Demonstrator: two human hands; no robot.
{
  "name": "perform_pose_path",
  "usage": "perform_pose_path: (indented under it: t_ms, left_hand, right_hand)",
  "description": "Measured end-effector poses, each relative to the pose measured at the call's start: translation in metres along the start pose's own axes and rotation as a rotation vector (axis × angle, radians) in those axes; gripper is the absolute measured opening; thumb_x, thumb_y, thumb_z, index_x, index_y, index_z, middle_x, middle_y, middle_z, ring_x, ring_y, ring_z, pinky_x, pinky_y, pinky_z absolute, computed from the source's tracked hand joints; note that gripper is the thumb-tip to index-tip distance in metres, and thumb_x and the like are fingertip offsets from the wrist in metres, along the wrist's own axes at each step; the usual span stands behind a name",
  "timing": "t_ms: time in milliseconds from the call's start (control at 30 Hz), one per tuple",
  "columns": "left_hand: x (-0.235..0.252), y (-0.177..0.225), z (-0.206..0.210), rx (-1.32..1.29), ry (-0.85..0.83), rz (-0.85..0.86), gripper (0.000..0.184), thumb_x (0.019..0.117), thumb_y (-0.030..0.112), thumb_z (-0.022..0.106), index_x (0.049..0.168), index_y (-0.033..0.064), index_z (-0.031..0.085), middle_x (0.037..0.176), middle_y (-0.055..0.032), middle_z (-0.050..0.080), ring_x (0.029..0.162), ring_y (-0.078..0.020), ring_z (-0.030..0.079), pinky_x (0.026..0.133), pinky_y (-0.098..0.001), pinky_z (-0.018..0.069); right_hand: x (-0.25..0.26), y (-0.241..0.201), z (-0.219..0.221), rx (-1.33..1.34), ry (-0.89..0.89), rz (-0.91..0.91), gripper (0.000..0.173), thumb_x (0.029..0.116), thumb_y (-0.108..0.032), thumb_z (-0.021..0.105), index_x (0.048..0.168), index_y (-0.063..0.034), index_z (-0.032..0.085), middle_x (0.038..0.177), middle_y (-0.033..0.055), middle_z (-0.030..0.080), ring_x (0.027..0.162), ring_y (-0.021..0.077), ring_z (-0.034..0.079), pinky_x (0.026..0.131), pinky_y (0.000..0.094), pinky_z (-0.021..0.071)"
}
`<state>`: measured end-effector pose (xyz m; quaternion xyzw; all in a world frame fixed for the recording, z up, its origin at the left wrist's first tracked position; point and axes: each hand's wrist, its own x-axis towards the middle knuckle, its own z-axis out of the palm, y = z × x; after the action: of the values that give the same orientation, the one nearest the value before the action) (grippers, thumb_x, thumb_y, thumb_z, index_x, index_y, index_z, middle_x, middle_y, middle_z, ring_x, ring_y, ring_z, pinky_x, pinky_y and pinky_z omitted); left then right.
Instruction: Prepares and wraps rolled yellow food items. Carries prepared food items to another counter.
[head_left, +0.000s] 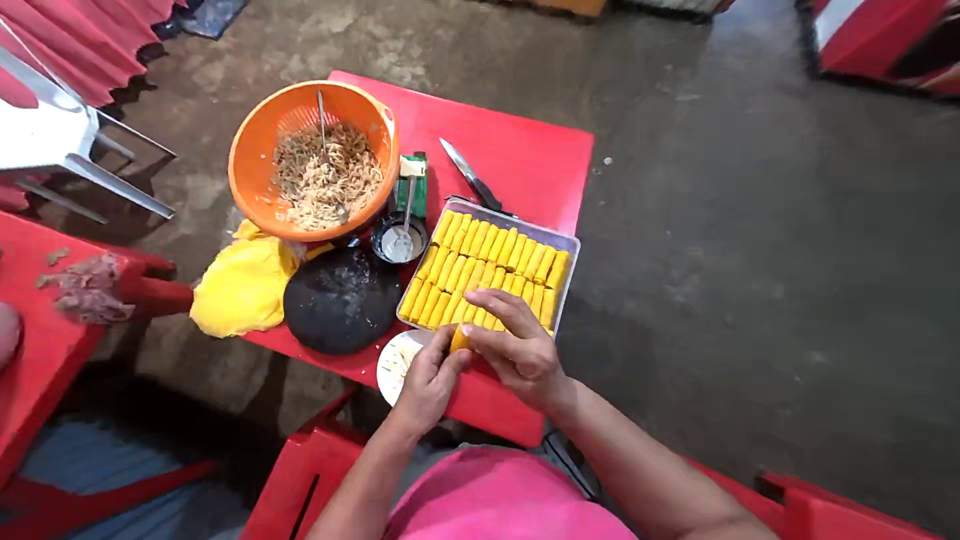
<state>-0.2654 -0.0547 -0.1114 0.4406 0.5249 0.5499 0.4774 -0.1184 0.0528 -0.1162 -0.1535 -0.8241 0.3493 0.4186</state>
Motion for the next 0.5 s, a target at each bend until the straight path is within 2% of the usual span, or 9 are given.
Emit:
perform_pose_path:
  t_ms: [100, 200, 233, 333, 400, 467, 500]
  left_hand:
    - [-0.0017, -0.0041, 0.0015, -0.003, -0.002, -0.017, 0.028, 0.1061, 0.016, 0.047, 0.123, -0.0040, 0.057, 0.096, 0.0002, 0.066, 0.083, -0.0044, 0.063, 0.075, -0.0234, 0.0550]
    - [-0.0020, -0.0032, 0.0012, -0.010, -0.006, -0.032, 0.029, 0.1058, 0.016, 0.047, 0.124, -0.0036, 0.057, 0.097, 0.0007, 0.066, 0.083, -0.0046, 0.064, 0.076, -0.0242, 0.0558]
    - [-0.0025, -0.0034, 0.0011, -0.005, -0.009, -0.034, 0.028, 0.1058, 0.015, 0.046, 0.124, -0.0036, 0.057, 0.096, 0.0013, 0.067, 0.082, -0.0038, 0.063, 0.075, -0.0232, 0.0557]
    - [-0.0044, -0.0087, 0.0020, -0.081, -0.020, -0.055, 0.027, 0.1058, 0.013, 0.044, 0.123, -0.0032, 0.057, 0.093, 0.0014, 0.065, 0.079, -0.0051, 0.062, 0.072, -0.0235, 0.0539]
    - [-0.0056, -0.0088, 0.0031, -0.146, -0.016, -0.096, 0.028, 0.1058, 0.014, 0.044, 0.125, -0.0028, 0.056, 0.093, 0.0019, 0.066, 0.080, -0.0056, 0.063, 0.075, -0.0251, 0.0556]
    - [-0.0049, -0.0052, 0.0017, -0.196, -0.026, -0.110, 0.030, 0.1060, 0.016, 0.045, 0.127, -0.0036, 0.055, 0.096, 0.0006, 0.067, 0.083, -0.0070, 0.064, 0.077, -0.0260, 0.0561]
    - [-0.0043, -0.0037, 0.0011, -0.199, -0.031, -0.112, 0.030, 0.1055, 0.016, 0.045, 0.127, -0.0035, 0.054, 0.096, 0.0008, 0.067, 0.083, -0.0069, 0.064, 0.077, -0.0255, 0.0557]
  right_hand:
    - [0.0004, 0.0008, -0.0027, -0.036, 0.003, 0.000, 0.011, 0.0999, -0.016, 0.066, 0.098, -0.0077, 0.072, 0.130, 0.0159, 0.066, 0.133, 0.0274, 0.057, 0.112, 0.0427, 0.0486]
    - [-0.0026, 0.0007, -0.0014, -0.153, -0.018, -0.057, 0.017, 0.1018, -0.015, 0.062, 0.112, -0.0144, 0.075, 0.133, 0.0170, 0.066, 0.133, 0.0315, 0.057, 0.111, 0.0467, 0.0489]
    - [-0.0032, -0.0003, -0.0008, -0.192, -0.029, -0.074, 0.019, 0.1024, -0.013, 0.061, 0.113, -0.0153, 0.076, 0.132, 0.0165, 0.067, 0.132, 0.0320, 0.057, 0.110, 0.0465, 0.0490]
    - [-0.0005, -0.0041, -0.0014, -0.127, -0.074, 0.010, 0.015, 0.1019, -0.014, 0.061, 0.099, -0.0075, 0.074, 0.130, 0.0152, 0.068, 0.132, 0.0298, 0.058, 0.111, 0.0436, 0.0477]
    - [0.0007, -0.0033, -0.0024, 0.114, -0.076, 0.170, 0.015, 0.0988, -0.014, 0.065, 0.095, 0.0008, 0.068, 0.129, 0.0183, 0.066, 0.129, 0.0244, 0.059, 0.109, 0.0379, 0.0497]
    - [0.0010, -0.0015, -0.0051, 0.318, -0.062, 0.282, 0.024, 0.0988, -0.014, 0.063, 0.110, 0.0059, 0.068, 0.135, 0.0204, 0.062, 0.128, 0.0227, 0.060, 0.107, 0.0374, 0.0519]
    - [0.0007, -0.0007, -0.0063, 0.310, -0.069, 0.276, 0.030, 0.1006, -0.017, 0.061, 0.119, 0.0054, 0.069, 0.139, 0.0205, 0.060, 0.130, 0.0231, 0.058, 0.108, 0.0378, 0.0513]
